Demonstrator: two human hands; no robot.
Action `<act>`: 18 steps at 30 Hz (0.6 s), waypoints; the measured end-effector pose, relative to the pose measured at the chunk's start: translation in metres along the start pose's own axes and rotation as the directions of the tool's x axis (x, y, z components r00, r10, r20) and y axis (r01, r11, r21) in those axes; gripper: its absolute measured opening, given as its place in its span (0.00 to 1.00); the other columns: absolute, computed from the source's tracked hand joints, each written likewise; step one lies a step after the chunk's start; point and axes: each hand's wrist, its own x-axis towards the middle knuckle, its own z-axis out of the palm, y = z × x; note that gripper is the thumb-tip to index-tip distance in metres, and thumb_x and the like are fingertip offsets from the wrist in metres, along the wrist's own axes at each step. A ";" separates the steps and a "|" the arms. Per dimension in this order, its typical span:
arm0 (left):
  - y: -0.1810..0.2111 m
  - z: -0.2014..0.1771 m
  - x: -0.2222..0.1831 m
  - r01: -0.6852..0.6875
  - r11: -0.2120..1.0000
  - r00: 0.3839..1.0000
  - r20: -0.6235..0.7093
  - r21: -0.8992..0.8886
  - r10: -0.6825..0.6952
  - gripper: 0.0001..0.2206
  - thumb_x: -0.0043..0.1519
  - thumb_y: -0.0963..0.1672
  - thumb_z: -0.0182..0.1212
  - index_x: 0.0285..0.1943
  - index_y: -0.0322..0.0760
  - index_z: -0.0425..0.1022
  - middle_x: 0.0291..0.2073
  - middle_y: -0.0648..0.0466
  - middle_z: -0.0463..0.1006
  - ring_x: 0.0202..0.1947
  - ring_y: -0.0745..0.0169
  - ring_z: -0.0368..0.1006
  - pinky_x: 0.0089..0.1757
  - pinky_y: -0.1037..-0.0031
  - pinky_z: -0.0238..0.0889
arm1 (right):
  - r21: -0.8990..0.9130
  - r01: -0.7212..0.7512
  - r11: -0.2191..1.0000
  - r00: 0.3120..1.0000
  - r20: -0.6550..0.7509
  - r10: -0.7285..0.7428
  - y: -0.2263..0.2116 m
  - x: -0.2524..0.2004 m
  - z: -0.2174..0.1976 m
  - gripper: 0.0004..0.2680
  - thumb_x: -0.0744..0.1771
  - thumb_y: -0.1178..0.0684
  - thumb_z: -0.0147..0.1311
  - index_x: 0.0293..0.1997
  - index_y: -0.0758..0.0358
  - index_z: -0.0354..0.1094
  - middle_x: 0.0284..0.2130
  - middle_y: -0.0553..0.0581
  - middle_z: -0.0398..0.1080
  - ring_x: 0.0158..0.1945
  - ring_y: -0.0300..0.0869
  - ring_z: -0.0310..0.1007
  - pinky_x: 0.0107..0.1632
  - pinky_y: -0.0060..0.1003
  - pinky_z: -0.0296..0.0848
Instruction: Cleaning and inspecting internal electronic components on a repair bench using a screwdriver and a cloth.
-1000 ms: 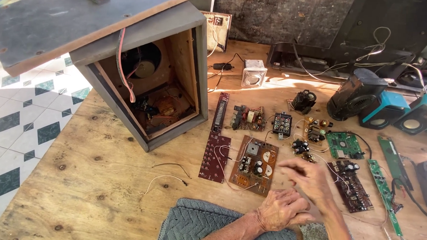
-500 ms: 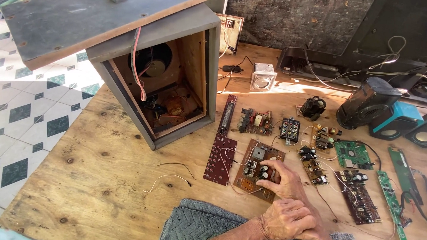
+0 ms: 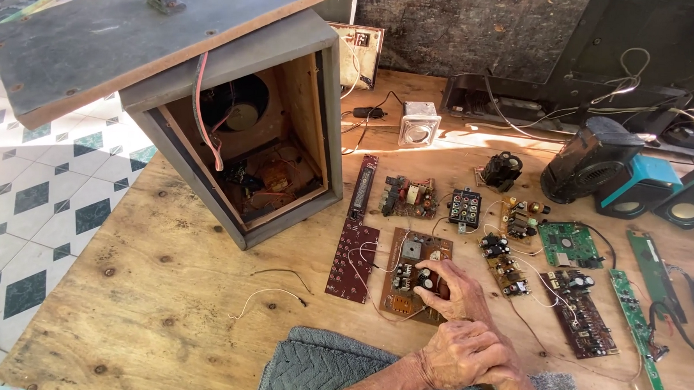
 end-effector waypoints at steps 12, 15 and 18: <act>0.016 -0.018 0.023 -0.047 0.998 0.999 0.008 -0.031 0.047 0.11 0.62 0.43 0.47 0.26 0.33 0.63 0.21 0.50 0.63 0.21 0.58 0.58 0.27 0.71 0.53 | 0.038 0.069 0.997 0.996 -0.067 -0.066 0.006 -0.002 0.000 0.11 0.58 0.44 0.51 0.41 0.47 0.61 0.33 0.47 0.66 0.32 0.37 0.67 0.35 0.30 0.66; 0.024 -0.023 0.028 0.040 0.994 0.997 0.074 -0.103 -0.033 0.10 0.62 0.42 0.46 0.30 0.28 0.66 0.24 0.47 0.67 0.23 0.56 0.61 0.29 0.68 0.54 | 0.105 0.092 0.990 0.995 -0.052 -0.087 0.014 -0.004 0.007 0.11 0.58 0.45 0.51 0.41 0.49 0.61 0.36 0.50 0.67 0.38 0.40 0.67 0.43 0.37 0.66; 0.018 -0.013 0.025 0.047 0.997 0.997 0.072 -0.067 -0.042 0.11 0.59 0.40 0.47 0.22 0.31 0.62 0.19 0.51 0.63 0.20 0.61 0.60 0.23 0.72 0.48 | 0.085 0.082 0.993 0.996 -0.047 -0.079 0.020 -0.002 0.008 0.12 0.59 0.42 0.49 0.42 0.49 0.60 0.34 0.49 0.66 0.34 0.38 0.69 0.39 0.36 0.72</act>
